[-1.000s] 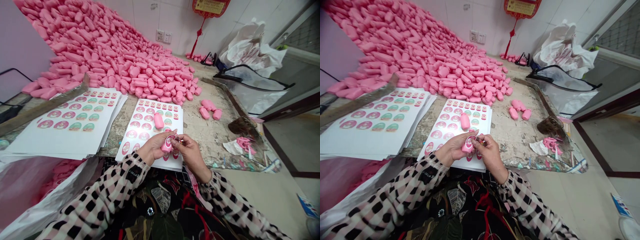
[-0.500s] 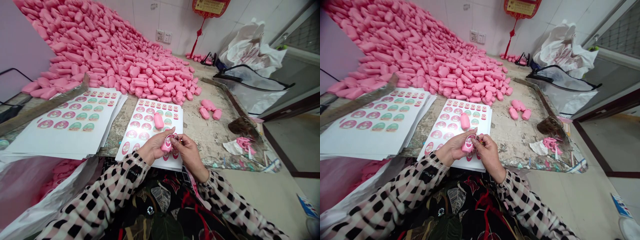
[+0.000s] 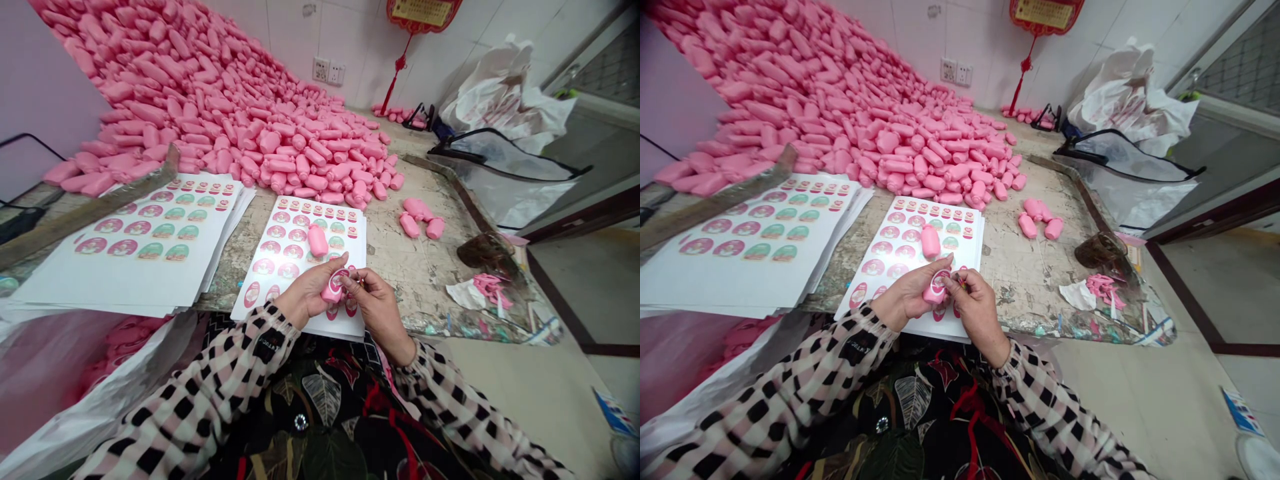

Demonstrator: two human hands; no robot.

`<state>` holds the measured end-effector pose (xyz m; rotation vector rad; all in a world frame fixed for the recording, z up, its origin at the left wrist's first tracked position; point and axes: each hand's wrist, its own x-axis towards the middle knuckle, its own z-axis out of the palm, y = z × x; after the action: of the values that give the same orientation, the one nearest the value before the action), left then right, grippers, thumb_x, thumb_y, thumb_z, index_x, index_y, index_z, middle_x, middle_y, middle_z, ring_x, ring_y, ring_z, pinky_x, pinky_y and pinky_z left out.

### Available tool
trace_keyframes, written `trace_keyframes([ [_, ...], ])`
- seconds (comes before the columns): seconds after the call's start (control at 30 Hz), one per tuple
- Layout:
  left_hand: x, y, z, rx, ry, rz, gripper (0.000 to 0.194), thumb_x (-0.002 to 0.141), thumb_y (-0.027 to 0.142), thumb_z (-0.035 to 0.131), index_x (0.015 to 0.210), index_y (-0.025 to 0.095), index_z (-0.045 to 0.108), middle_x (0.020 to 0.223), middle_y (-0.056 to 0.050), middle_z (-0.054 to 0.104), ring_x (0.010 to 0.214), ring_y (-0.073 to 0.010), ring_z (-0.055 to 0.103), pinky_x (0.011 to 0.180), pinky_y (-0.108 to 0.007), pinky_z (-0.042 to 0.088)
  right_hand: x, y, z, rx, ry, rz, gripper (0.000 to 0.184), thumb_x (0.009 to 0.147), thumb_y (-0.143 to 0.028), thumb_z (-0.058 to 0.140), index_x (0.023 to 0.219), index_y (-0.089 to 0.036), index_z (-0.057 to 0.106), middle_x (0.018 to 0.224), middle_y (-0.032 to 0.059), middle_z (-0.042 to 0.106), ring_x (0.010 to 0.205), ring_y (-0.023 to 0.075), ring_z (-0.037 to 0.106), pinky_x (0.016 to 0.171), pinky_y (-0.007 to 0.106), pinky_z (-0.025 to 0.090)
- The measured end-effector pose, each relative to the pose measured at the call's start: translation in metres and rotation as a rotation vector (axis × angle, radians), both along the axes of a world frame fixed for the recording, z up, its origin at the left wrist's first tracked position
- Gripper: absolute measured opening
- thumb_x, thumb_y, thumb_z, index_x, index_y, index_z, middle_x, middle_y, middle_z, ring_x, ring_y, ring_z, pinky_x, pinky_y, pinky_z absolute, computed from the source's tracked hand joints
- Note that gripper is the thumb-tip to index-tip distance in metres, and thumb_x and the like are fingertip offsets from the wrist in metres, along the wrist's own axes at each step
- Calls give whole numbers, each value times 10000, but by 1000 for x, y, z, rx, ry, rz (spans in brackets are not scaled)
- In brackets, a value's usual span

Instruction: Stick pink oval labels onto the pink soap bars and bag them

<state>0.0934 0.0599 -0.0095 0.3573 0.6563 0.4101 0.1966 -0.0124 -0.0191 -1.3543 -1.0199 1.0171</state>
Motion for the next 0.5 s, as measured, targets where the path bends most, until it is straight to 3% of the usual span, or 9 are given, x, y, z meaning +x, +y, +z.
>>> trace_keyframes([
  [0.5, 0, 3, -11, 22, -8, 15, 310, 839, 419, 541, 668, 168, 484, 453, 30, 484, 341, -109, 486, 356, -207, 400, 0, -3, 5, 123, -132, -15, 113, 782, -346, 631, 776, -234, 626, 767, -3, 558, 691, 132, 521, 669, 272, 426],
])
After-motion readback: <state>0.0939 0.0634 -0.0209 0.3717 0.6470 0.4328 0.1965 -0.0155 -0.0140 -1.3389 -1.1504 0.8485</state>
